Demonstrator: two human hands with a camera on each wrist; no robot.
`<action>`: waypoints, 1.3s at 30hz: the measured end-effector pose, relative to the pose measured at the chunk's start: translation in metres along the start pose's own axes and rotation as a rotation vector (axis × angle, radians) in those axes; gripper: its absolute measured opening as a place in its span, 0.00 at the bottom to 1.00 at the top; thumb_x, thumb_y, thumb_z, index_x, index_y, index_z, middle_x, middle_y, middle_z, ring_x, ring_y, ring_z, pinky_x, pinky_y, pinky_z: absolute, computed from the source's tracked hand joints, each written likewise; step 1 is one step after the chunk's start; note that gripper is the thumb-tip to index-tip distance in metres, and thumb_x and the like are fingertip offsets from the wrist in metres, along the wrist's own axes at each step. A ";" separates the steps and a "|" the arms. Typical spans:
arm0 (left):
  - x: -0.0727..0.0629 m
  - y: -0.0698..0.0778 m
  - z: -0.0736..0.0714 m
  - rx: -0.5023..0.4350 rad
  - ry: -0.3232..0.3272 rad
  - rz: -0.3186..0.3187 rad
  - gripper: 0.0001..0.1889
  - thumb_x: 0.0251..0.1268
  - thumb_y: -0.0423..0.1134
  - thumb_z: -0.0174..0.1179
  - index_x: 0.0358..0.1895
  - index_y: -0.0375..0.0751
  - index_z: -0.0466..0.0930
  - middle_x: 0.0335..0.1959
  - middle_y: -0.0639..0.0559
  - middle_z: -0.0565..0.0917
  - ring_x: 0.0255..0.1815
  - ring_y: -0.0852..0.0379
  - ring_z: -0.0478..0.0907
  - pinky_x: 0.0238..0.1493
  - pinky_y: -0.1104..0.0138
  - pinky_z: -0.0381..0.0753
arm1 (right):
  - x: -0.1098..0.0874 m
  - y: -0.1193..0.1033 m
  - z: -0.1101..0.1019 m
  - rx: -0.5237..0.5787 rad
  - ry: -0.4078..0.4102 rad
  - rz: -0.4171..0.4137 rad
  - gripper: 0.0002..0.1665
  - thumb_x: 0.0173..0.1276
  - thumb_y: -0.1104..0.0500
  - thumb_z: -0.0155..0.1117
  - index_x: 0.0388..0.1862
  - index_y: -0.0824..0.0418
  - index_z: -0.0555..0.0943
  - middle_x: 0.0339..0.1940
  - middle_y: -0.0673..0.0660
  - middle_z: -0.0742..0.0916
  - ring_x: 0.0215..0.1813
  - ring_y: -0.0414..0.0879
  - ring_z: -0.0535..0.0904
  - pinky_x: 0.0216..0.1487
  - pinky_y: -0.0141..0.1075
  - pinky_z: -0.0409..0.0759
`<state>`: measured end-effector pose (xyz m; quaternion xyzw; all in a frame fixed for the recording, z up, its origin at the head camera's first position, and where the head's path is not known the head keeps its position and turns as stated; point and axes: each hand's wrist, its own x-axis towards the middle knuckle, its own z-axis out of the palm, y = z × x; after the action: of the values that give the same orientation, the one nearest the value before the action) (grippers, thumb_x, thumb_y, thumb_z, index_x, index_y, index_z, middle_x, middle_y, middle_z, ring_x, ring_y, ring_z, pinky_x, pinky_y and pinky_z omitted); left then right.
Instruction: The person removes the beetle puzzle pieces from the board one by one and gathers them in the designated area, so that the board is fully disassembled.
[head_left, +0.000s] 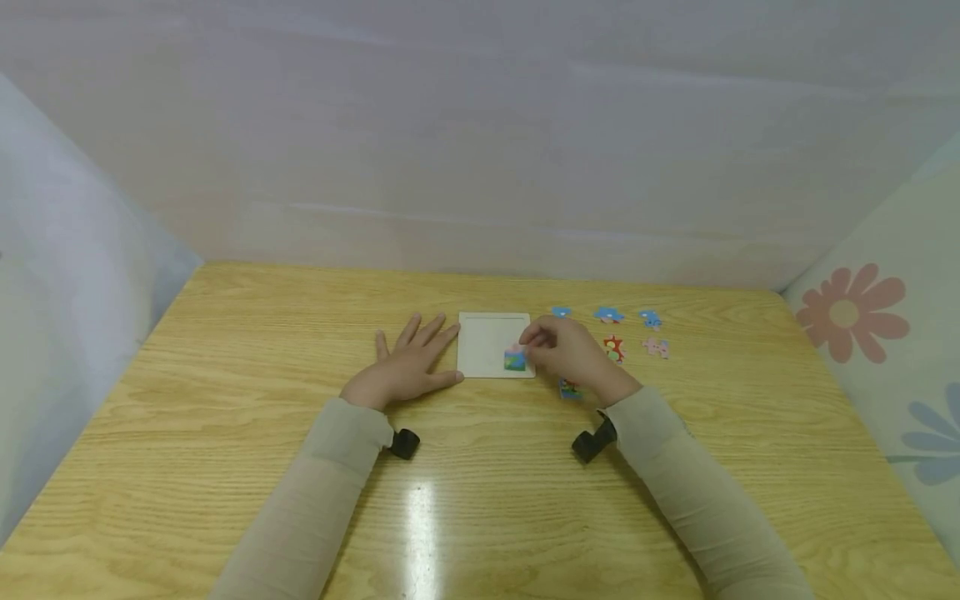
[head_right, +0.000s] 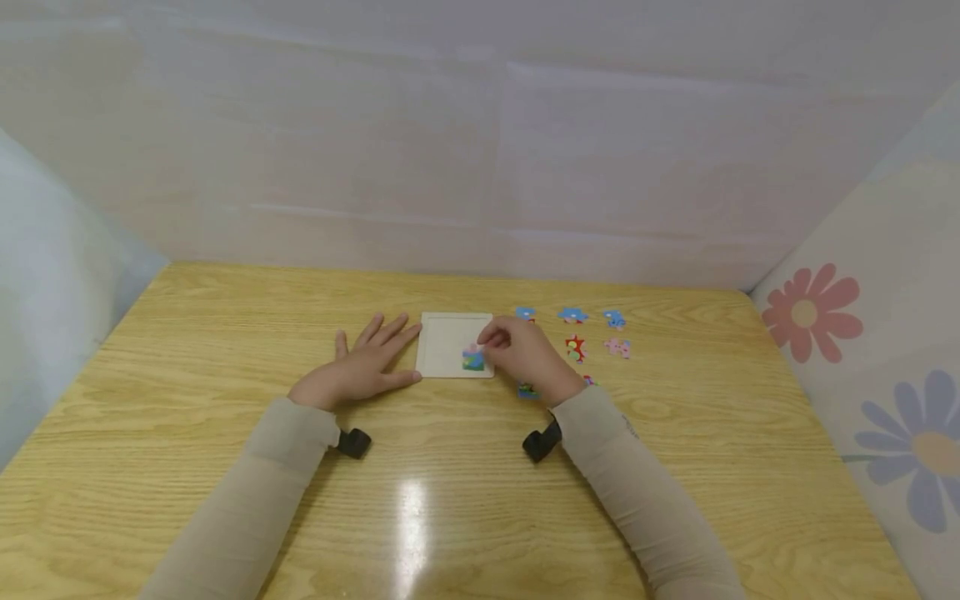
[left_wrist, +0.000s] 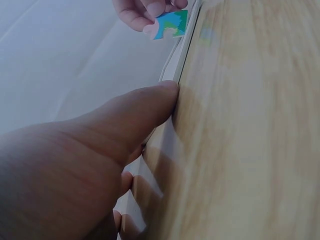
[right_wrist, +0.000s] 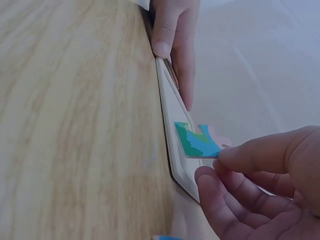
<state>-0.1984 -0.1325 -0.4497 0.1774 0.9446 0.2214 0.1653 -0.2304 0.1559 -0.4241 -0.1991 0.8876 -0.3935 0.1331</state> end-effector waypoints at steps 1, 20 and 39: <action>0.000 0.000 0.000 0.000 -0.001 -0.001 0.45 0.73 0.65 0.53 0.84 0.55 0.42 0.85 0.50 0.36 0.82 0.39 0.22 0.64 0.26 0.18 | 0.000 0.001 -0.001 -0.001 0.000 0.004 0.07 0.73 0.60 0.65 0.47 0.57 0.85 0.43 0.54 0.86 0.45 0.48 0.82 0.45 0.42 0.82; 0.000 0.002 -0.002 0.007 -0.004 -0.008 0.45 0.73 0.65 0.53 0.84 0.55 0.42 0.85 0.50 0.36 0.82 0.39 0.23 0.65 0.26 0.18 | -0.017 0.018 -0.029 0.031 -0.010 0.001 0.08 0.74 0.61 0.65 0.49 0.61 0.85 0.46 0.57 0.86 0.49 0.52 0.82 0.55 0.49 0.81; -0.001 0.003 -0.002 -0.004 -0.007 0.001 0.45 0.73 0.64 0.53 0.84 0.55 0.41 0.85 0.49 0.36 0.82 0.39 0.23 0.65 0.27 0.18 | -0.056 0.052 -0.074 0.267 -0.038 0.070 0.14 0.75 0.60 0.64 0.54 0.67 0.81 0.52 0.64 0.80 0.48 0.51 0.85 0.51 0.45 0.85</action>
<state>-0.1971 -0.1314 -0.4462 0.1783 0.9435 0.2229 0.1686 -0.2230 0.2610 -0.4109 -0.1559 0.8309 -0.4996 0.1887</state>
